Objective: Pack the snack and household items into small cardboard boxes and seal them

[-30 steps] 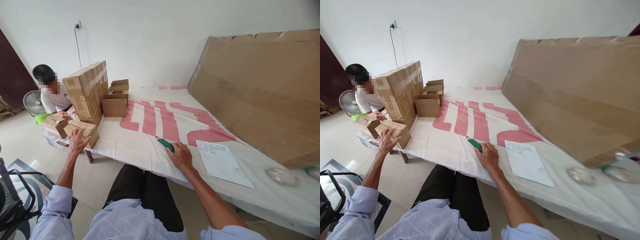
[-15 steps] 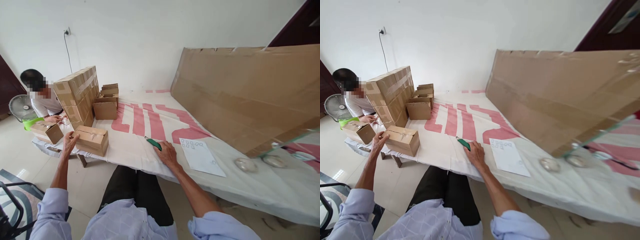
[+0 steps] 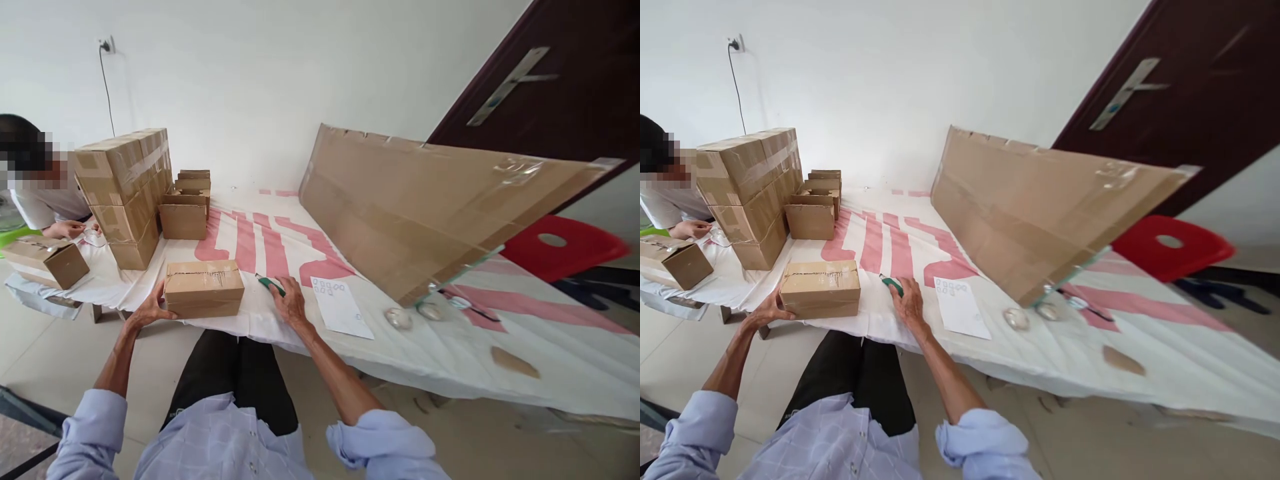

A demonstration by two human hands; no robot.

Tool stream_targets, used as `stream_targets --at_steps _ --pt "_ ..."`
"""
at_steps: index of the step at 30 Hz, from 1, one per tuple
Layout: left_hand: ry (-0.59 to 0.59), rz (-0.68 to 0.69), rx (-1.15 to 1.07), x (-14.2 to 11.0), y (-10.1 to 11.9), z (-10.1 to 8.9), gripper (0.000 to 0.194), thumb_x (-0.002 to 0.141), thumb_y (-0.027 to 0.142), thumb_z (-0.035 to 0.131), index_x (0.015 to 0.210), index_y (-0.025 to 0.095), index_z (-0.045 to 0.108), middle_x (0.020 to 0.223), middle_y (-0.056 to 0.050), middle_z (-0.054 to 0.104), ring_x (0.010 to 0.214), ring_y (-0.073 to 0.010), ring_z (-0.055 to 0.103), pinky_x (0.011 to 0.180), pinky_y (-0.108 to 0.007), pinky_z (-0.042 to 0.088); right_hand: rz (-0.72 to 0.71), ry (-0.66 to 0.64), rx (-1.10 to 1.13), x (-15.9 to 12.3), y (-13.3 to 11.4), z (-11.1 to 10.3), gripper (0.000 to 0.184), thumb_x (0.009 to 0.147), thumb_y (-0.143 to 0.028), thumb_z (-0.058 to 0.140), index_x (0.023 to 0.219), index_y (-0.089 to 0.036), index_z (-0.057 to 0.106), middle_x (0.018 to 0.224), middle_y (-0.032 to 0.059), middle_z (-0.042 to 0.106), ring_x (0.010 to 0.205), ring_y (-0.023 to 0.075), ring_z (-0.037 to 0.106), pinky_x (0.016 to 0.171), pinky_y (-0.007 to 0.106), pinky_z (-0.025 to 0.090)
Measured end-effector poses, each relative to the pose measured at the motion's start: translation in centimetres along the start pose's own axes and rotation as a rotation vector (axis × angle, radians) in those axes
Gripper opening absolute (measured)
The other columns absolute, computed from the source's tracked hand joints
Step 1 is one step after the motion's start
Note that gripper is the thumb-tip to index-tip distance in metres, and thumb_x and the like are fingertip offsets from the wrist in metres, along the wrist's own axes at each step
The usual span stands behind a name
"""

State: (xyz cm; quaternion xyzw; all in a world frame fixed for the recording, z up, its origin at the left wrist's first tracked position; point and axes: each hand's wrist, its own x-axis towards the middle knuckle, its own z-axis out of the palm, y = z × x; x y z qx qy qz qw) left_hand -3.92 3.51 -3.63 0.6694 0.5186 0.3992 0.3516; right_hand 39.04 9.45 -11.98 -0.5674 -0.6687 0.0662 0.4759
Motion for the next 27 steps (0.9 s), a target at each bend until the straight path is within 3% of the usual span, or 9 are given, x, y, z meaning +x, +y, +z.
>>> stream_targets --at_steps 4,7,10,16,20,23,27 --pt "-0.066 -0.003 -0.048 0.0 0.5 1.4 0.112 0.056 0.045 0.101 0.159 0.026 0.059 0.147 -0.018 0.071 0.147 -0.0467 0.060 0.113 -0.058 0.060 -0.098 -0.082 0.293 0.1 -4.8 -0.2 0.048 0.108 -0.059 0.053 0.135 -0.025 0.072 0.138 0.0151 0.070 0.125 0.0315 0.067 0.102 0.049 0.060" --pt "-0.005 0.029 -0.062 -0.1 0.9 3.1 0.126 0.056 0.047 0.100 0.168 0.027 0.046 0.166 -0.021 0.052 0.157 -0.0468 0.049 0.111 -0.057 0.060 -0.089 -0.140 0.348 -0.4 -6.8 -0.8 0.051 0.106 -0.065 0.056 0.132 -0.025 0.076 0.139 0.0146 0.070 0.130 0.0324 0.067 0.102 0.048 0.061" --pt "0.069 0.121 -0.034 0.0 2.0 5.1 0.126 0.057 0.046 0.102 0.168 0.029 0.044 0.172 -0.019 0.042 0.160 -0.0442 0.044 0.116 -0.056 0.057 0.030 -0.086 0.377 -0.9 -6.5 -1.8 0.053 0.103 -0.068 0.058 0.120 -0.022 0.078 0.130 0.0155 0.075 0.126 0.0339 0.069 0.098 0.049 0.062" --pt "0.124 0.340 0.059 0.2 5.2 7.5 0.108 0.065 0.041 0.102 0.160 0.029 0.051 0.163 -0.017 0.051 0.154 -0.0417 0.051 0.121 -0.057 0.053 0.154 -0.035 0.400 -1.8 -4.8 -3.1 0.052 0.097 -0.068 0.062 0.113 -0.021 0.078 0.118 0.0147 0.080 0.114 0.0335 0.072 0.096 0.049 0.060" --pt "0.145 0.387 0.122 -0.1 6.6 8.2 0.106 0.064 0.036 0.101 0.158 0.029 0.053 0.160 -0.017 0.053 0.152 -0.0423 0.052 0.125 -0.058 0.050 0.157 0.030 0.340 -0.8 -6.1 -5.0 0.049 0.098 -0.064 0.061 0.110 -0.020 0.079 0.116 0.0157 0.079 0.111 0.0339 0.072 0.094 0.050 0.061" --pt "0.154 0.412 0.161 -0.2 7.5 8.8 0.106 0.063 0.036 0.100 0.158 0.028 0.054 0.157 -0.017 0.054 0.151 -0.0432 0.052 0.126 -0.058 0.049 -0.032 0.107 0.237 1.4 -9.7 -7.7 0.038 0.105 -0.054 0.059 0.115 -0.023 0.079 0.124 0.0143 0.076 0.119 0.0333 0.070 0.100 0.050 0.060" --pt "0.171 0.456 0.199 -0.1 8.8 9.9 0.104 0.064 0.036 0.099 0.159 0.028 0.055 0.155 -0.017 0.055 0.148 -0.0440 0.052 0.125 -0.061 0.049 -0.495 -0.011 0.069 4.2 -16.2 -10.4 0.022 0.109 -0.034 0.061 0.117 -0.027 0.080 0.121 0.0100 0.074 0.118 0.0310 0.067 0.107 0.052 0.055"
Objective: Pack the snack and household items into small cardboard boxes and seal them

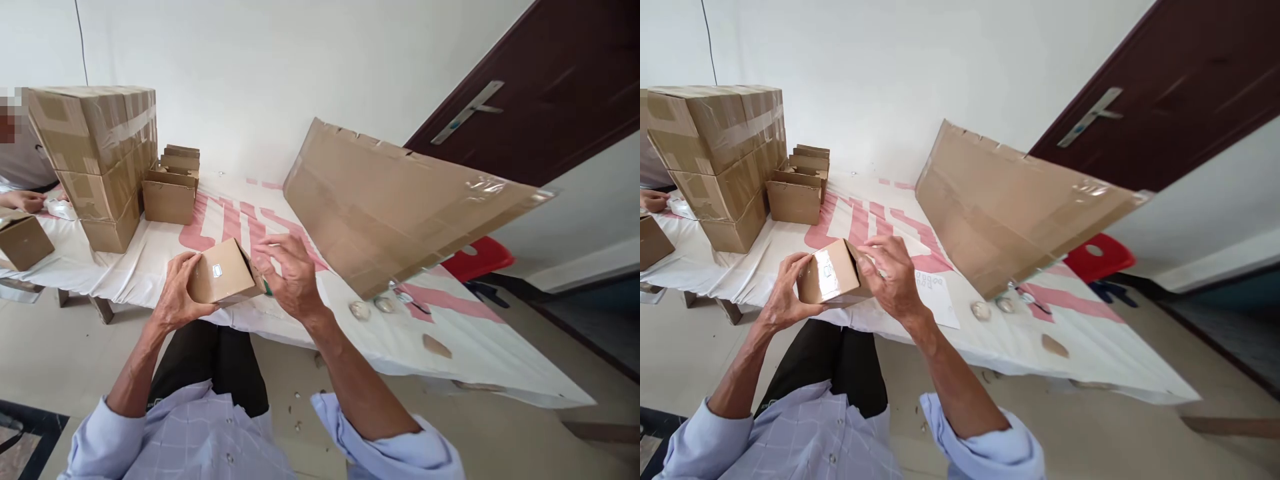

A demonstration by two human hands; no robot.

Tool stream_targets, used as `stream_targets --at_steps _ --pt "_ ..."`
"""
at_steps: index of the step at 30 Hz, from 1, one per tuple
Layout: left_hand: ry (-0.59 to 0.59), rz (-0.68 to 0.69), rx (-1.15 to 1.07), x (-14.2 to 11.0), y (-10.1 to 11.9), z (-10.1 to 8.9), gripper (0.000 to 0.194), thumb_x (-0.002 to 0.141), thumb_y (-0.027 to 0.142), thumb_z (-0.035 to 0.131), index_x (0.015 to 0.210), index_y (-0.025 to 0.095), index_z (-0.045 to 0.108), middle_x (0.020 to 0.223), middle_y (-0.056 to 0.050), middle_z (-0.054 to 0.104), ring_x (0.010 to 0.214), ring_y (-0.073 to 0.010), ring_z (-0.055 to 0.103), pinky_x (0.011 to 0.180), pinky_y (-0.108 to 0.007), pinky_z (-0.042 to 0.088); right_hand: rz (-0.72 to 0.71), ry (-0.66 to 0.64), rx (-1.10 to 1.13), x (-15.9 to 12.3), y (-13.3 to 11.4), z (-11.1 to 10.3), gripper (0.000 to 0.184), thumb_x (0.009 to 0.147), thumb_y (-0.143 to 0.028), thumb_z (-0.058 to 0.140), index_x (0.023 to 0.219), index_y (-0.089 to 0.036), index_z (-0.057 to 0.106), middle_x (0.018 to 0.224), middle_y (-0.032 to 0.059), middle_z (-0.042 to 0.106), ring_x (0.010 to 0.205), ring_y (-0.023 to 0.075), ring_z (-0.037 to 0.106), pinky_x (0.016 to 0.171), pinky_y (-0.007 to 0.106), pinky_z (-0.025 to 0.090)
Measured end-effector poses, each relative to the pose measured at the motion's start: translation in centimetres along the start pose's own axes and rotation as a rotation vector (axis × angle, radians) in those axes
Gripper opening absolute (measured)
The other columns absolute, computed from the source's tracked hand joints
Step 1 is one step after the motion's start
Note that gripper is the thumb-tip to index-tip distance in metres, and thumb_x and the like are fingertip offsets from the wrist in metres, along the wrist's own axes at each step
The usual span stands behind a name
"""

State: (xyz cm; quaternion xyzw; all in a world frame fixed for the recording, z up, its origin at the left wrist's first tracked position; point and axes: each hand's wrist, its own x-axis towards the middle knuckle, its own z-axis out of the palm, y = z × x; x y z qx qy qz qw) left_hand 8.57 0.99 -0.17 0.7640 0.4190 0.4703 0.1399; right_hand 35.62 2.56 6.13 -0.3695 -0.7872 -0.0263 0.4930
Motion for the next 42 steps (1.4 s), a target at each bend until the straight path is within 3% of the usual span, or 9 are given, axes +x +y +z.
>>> stream_targets --at_steps 4,7,11,19,32,42 --pt "-0.002 -0.002 0.027 0.4 1.1 0.9 0.108 0.060 0.034 0.101 0.159 0.032 0.056 0.154 -0.016 0.056 0.145 -0.0456 0.053 0.125 -0.064 0.047 -0.226 -0.212 -0.179 2.4 -2.4 0.1 0.024 0.108 -0.018 0.057 0.109 -0.025 0.080 0.111 0.0088 0.074 0.108 0.0289 0.062 0.098 0.049 0.054" --pt "-0.010 0.000 0.020 0.5 1.6 1.4 0.110 0.060 0.033 0.101 0.160 0.033 0.055 0.155 -0.016 0.056 0.145 -0.0463 0.052 0.125 -0.065 0.046 -0.294 -0.328 -0.312 2.5 -2.3 0.4 0.023 0.109 -0.018 0.056 0.103 -0.023 0.078 0.109 0.0099 0.073 0.106 0.0290 0.058 0.093 0.045 0.051" --pt "-0.009 0.011 0.028 0.4 2.0 2.1 0.110 0.060 0.032 0.099 0.160 0.030 0.052 0.155 -0.017 0.055 0.144 -0.0469 0.051 0.123 -0.065 0.046 -0.343 -0.379 -0.421 2.3 -2.0 0.0 0.020 0.109 -0.018 0.060 0.104 -0.023 0.078 0.110 0.0102 0.072 0.107 0.0290 0.057 0.092 0.044 0.048" --pt "-0.020 0.015 0.068 0.5 2.9 2.4 0.107 0.062 0.027 0.096 0.157 0.026 0.049 0.155 -0.018 0.053 0.142 -0.0460 0.050 0.121 -0.067 0.045 -0.334 -0.423 -0.471 2.0 -2.8 -0.6 0.019 0.108 -0.015 0.061 0.102 -0.019 0.078 0.112 0.0117 0.076 0.107 0.0285 0.059 0.093 0.043 0.048" --pt "-0.015 0.022 0.090 0.5 3.2 2.6 0.106 0.061 0.027 0.096 0.156 0.025 0.048 0.154 -0.019 0.053 0.140 -0.0463 0.051 0.120 -0.068 0.044 -0.238 -0.502 -0.360 2.3 -2.5 -0.6 0.021 0.107 -0.012 0.060 0.095 -0.022 0.073 0.109 0.0095 0.074 0.108 0.0281 0.059 0.095 0.042 0.046" --pt "-0.029 0.008 0.108 0.7 3.7 2.6 0.105 0.060 0.026 0.096 0.154 0.024 0.049 0.153 -0.019 0.054 0.140 -0.0461 0.052 0.117 -0.067 0.047 -0.227 -0.508 -0.462 2.4 -2.5 -0.3 0.014 0.104 -0.011 0.062 0.098 -0.021 0.071 0.108 0.0114 0.071 0.106 0.0293 0.055 0.091 0.041 0.043"
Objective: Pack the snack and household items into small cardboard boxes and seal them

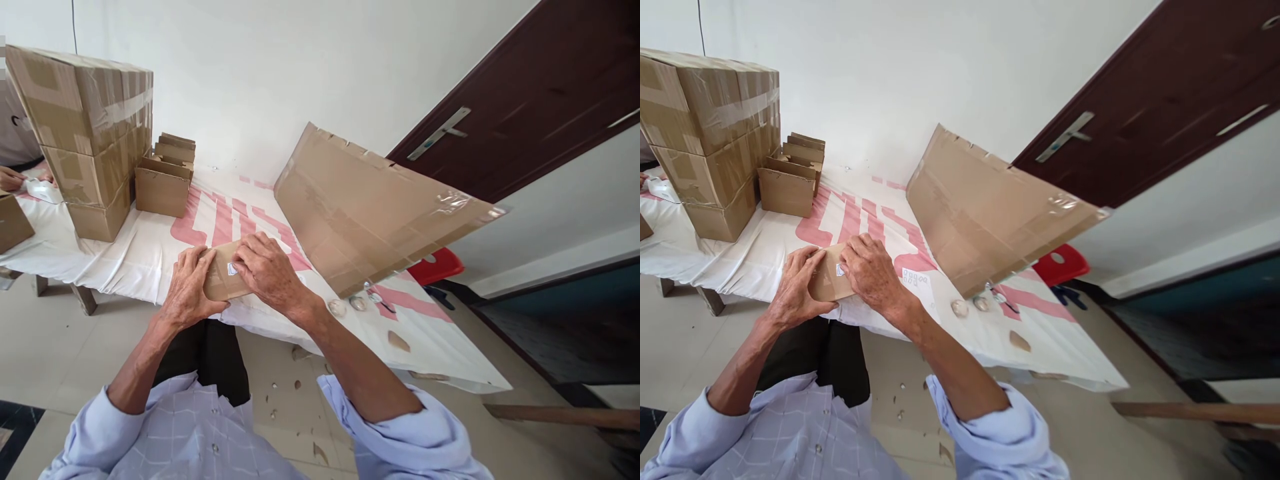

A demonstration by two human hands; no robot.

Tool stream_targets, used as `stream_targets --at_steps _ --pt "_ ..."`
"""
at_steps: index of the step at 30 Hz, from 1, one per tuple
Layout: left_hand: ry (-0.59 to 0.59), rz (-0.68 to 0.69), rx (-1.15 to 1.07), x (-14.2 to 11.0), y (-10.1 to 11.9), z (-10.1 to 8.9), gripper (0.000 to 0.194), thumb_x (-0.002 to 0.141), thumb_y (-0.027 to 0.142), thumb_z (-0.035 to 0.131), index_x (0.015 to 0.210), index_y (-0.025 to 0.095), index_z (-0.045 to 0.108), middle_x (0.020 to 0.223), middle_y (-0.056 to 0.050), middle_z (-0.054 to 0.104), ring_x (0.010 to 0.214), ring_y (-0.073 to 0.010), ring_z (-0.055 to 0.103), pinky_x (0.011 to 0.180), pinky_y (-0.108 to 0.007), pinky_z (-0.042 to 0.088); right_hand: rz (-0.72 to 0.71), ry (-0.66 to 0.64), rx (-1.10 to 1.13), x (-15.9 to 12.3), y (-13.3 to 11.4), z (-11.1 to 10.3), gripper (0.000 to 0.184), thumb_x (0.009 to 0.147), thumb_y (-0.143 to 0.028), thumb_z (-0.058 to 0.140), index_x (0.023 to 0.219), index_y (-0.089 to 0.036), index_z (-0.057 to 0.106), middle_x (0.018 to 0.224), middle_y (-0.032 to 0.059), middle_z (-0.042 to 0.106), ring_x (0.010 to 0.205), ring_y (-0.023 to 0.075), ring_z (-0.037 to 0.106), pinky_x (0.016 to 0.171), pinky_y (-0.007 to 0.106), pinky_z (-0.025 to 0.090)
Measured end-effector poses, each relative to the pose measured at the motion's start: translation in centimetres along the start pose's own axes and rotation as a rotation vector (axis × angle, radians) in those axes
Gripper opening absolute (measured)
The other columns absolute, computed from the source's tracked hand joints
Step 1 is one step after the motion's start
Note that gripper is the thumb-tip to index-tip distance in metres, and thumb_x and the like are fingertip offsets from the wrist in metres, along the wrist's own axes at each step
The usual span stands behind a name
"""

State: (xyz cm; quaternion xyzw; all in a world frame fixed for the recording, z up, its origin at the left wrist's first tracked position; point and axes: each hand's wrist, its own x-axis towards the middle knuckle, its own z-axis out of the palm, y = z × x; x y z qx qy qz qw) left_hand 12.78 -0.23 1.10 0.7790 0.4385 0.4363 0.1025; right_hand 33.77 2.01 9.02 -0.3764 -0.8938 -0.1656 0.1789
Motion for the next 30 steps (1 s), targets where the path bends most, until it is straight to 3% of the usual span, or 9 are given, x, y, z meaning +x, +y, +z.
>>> stream_targets --at_steps 20,26,30 --pt "-0.008 -0.001 0.028 0.1 0.2 0.2 0.103 0.061 0.026 0.095 0.154 0.023 0.049 0.155 -0.020 0.053 0.140 -0.0455 0.052 0.117 -0.066 0.047 0.050 -0.015 -0.030 0.0 -0.6 0.3 0.021 0.107 -0.010 0.054 0.097 -0.019 0.070 0.103 0.0125 0.071 0.102 0.0298 0.057 0.089 0.043 0.043" --pt "-0.012 -0.023 -0.028 0.1 -0.4 -0.3 0.103 0.064 0.028 0.095 0.156 0.026 0.051 0.155 -0.019 0.053 0.142 -0.0459 0.051 0.120 -0.068 0.046 0.167 0.105 0.328 -0.1 -0.8 -0.9 0.020 0.105 -0.016 0.053 0.088 -0.025 0.059 0.097 0.0081 0.069 0.097 0.0277 0.058 0.092 0.044 0.049" --pt "0.001 -0.064 -0.127 0.1 -2.9 -1.5 0.098 0.067 0.032 0.095 0.156 0.025 0.053 0.158 -0.019 0.052 0.150 -0.0440 0.049 0.126 -0.064 0.044 0.300 0.159 0.635 -0.4 -1.1 -2.9 0.017 0.104 -0.025 0.056 0.088 -0.025 0.059 0.095 0.0051 0.069 0.094 0.0237 0.062 0.087 0.040 0.052"
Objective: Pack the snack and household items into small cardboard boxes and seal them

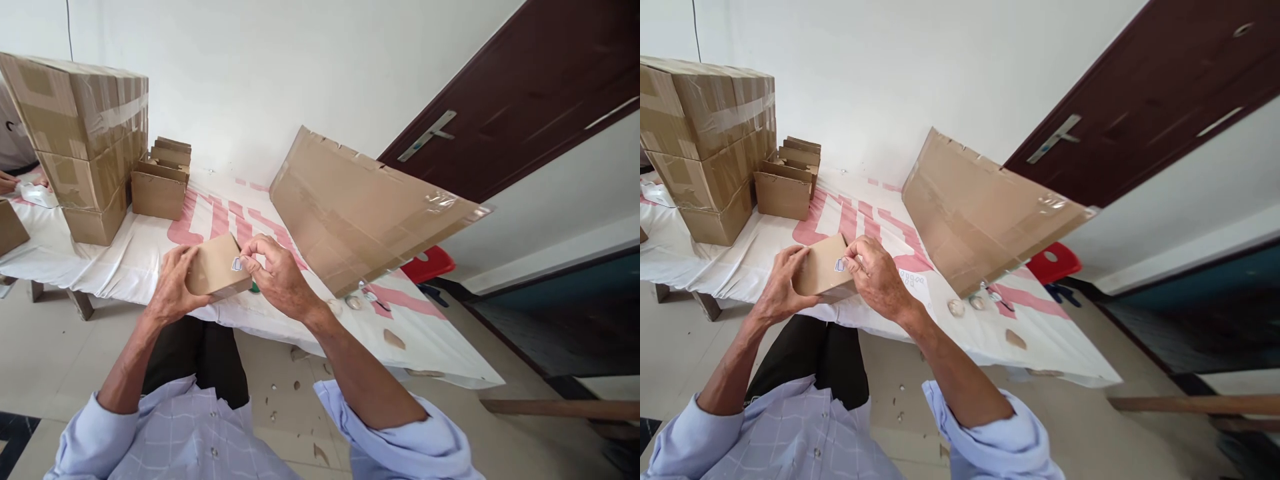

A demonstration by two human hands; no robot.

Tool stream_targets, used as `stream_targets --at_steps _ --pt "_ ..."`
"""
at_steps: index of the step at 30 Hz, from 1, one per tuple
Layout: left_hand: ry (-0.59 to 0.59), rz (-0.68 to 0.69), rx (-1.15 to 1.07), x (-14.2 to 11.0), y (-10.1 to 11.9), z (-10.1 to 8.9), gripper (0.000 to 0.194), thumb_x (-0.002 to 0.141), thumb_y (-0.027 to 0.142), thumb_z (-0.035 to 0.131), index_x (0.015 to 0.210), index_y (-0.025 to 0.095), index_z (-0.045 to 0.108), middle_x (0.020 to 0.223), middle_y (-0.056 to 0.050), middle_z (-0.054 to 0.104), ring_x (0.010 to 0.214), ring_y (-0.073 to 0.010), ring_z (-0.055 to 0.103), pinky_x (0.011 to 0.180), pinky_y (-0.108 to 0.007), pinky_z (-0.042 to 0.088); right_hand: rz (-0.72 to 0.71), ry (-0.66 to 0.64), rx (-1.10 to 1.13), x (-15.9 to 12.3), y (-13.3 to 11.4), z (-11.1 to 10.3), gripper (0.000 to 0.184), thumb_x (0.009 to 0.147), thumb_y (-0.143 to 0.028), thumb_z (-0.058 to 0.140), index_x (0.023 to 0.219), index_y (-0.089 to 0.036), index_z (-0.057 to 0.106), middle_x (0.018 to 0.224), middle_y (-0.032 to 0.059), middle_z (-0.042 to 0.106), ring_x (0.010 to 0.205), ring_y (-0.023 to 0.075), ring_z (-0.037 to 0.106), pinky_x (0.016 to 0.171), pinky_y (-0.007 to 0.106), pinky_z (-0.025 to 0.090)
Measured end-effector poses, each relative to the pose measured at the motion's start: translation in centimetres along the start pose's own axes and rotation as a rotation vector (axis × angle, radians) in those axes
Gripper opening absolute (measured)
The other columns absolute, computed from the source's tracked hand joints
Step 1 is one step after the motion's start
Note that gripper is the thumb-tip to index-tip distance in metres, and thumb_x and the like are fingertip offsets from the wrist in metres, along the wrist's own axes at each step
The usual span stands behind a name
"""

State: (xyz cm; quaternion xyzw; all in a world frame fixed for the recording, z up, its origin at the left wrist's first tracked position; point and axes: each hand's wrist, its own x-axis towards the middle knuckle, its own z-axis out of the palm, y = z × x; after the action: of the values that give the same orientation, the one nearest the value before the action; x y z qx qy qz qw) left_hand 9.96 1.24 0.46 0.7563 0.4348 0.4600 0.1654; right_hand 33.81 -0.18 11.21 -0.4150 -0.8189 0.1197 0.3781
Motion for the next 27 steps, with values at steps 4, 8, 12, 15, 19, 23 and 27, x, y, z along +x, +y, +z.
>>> stream_targets --at_steps 4,8,12,15,19,23,27 --pt "0.002 -0.145 -0.095 -0.3 -4.7 -2.5 0.092 0.069 0.041 0.091 0.153 0.024 0.055 0.164 -0.018 0.051 0.154 -0.0423 0.050 0.123 -0.061 0.049 0.171 -0.030 0.241 -0.8 -1.0 -0.9 0.021 0.104 -0.036 0.061 0.089 -0.023 0.065 0.090 0.0030 0.069 0.087 0.0196 0.063 0.078 0.034 0.051" --pt "0.006 -0.355 -0.065 -1.4 -8.8 -4.7 0.085 0.071 0.044 0.082 0.149 0.022 0.057 0.162 -0.018 0.054 0.151 -0.0441 0.053 0.116 -0.063 0.055 0.227 -0.007 0.330 -1.9 -1.2 -0.7 0.022 0.102 -0.039 0.064 0.087 -0.022 0.064 0.086 0.0017 0.068 0.080 0.0172 0.062 0.073 0.033 0.050" --pt "0.180 -0.346 0.216 -2.4 -7.4 -5.6 0.068 0.068 0.029 0.081 0.134 0.021 0.067 0.142 -0.018 0.064 0.144 -0.0465 0.056 0.124 -0.071 0.045 0.236 0.007 0.325 -2.6 -1.3 -0.2 0.019 0.100 -0.037 0.066 0.088 -0.023 0.064 0.085 0.0014 0.068 0.079 0.0169 0.060 0.073 0.032 0.051" --pt "0.414 -0.214 0.250 -2.7 -2.5 -5.0 0.048 0.080 0.028 0.081 0.127 0.022 0.073 0.138 -0.018 0.067 0.138 -0.0423 0.060 0.118 -0.065 0.050 0.231 -0.014 0.333 -2.8 -1.8 0.2 0.017 0.101 -0.034 0.065 0.088 -0.023 0.064 0.085 0.0014 0.068 0.080 0.0169 0.061 0.073 0.032 0.052" --pt "0.065 -0.180 -0.369 -2.5 3.8 -2.8 0.023 0.092 0.045 0.081 0.098 0.022 0.082 0.106 -0.010 0.077 0.091 -0.0248 0.071 0.078 -0.038 0.059 0.203 -0.054 0.322 -3.1 -2.5 0.7 0.015 0.101 -0.030 0.063 0.087 -0.023 0.064 0.084 0.0010 0.069 0.080 0.0166 0.063 0.071 0.031 0.050" --pt "-0.153 -0.249 -0.780 -1.9 6.4 -1.1 0.034 0.088 0.055 0.089 0.093 0.021 0.086 0.089 -0.008 0.078 0.081 -0.0210 0.068 0.074 -0.034 0.055 0.222 -0.092 0.331 -3.5 -2.9 0.9 0.014 0.101 -0.028 0.063 0.088 -0.023 0.064 0.086 0.0013 0.071 0.080 0.0165 0.064 0.070 0.030 0.050" --pt "-0.166 -0.240 -0.858 -1.6 6.8 -0.6 0.031 0.086 0.051 0.093 0.085 0.021 0.086 0.084 -0.007 0.077 0.079 -0.0195 0.068 0.076 -0.034 0.054 0.256 -0.114 0.352 -4.0 -2.8 0.9 0.015 0.100 -0.029 0.062 0.087 -0.022 0.064 0.086 0.0012 0.072 0.080 0.0162 0.064 0.068 0.029 0.048"
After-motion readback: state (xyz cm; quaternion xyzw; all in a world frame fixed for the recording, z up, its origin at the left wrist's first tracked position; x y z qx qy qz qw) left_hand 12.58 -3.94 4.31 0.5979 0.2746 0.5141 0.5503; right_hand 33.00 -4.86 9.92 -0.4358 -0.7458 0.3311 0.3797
